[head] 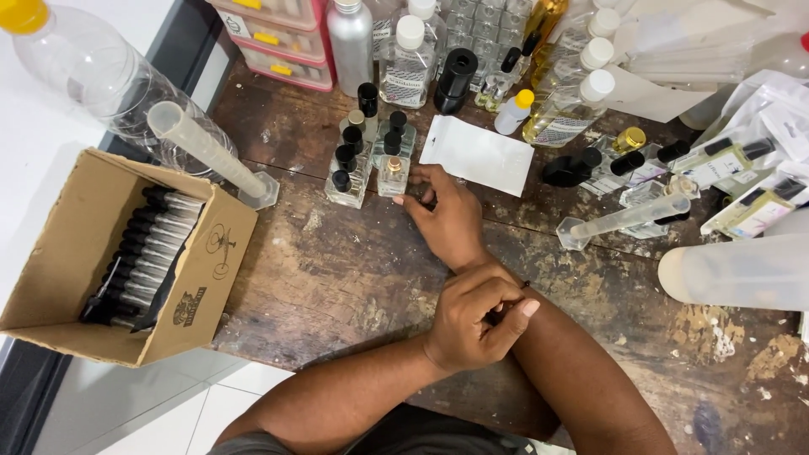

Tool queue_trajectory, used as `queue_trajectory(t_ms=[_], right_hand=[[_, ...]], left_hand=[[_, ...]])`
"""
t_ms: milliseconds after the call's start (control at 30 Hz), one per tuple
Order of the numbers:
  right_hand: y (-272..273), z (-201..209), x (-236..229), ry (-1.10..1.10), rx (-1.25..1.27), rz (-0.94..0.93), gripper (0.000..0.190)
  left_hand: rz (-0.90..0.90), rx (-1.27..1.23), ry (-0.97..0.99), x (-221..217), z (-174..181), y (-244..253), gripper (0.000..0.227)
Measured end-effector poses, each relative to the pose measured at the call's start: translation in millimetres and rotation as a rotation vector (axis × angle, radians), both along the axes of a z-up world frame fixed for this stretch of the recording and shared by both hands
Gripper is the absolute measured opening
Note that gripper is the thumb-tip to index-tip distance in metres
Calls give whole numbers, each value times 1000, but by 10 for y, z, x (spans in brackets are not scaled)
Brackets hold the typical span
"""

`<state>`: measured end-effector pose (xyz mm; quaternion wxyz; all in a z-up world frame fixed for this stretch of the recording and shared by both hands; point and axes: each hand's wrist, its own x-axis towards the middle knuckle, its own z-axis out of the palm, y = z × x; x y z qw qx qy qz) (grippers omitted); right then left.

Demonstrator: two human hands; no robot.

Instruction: The person uses a syringe to transfer liquid from a large plastic jug into small glass bottles on a cluttered wooden table. The person then secures the cap on the filled bottle and places it on the table.

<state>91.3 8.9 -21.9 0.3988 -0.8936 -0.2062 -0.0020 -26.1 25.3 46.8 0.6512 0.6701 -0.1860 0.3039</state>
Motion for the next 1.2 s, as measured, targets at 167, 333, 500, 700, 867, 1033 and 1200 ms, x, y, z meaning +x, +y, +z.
queue_trajectory(t_ms=[167, 333, 500, 700, 867, 1033, 1200], right_hand=[[70, -16, 7, -41, -61, -28, 29], [165, -89, 15, -210, -19, 8, 32], [198, 48, -38, -198, 12, -21, 31], [-17, -82, -56, -135, -14, 86, 16], [-764, -83, -239, -136, 211, 373, 8], [-1617, 49, -579, -317, 84, 330, 17], [-2155, 109, -588, -373, 304, 50, 10]], left_hand=[[-26, -1, 31, 3, 55, 21, 32], [9, 16, 49, 16, 63, 29, 33], [50, -128, 0, 84, -146, -39, 25], [65, -53, 51, 108, -32, 31, 29], [88, 18, 44, 104, -149, 19, 28], [9, 65, 157, 133, -112, -18, 29], [-52, 131, 338, 185, -321, -101, 25]])
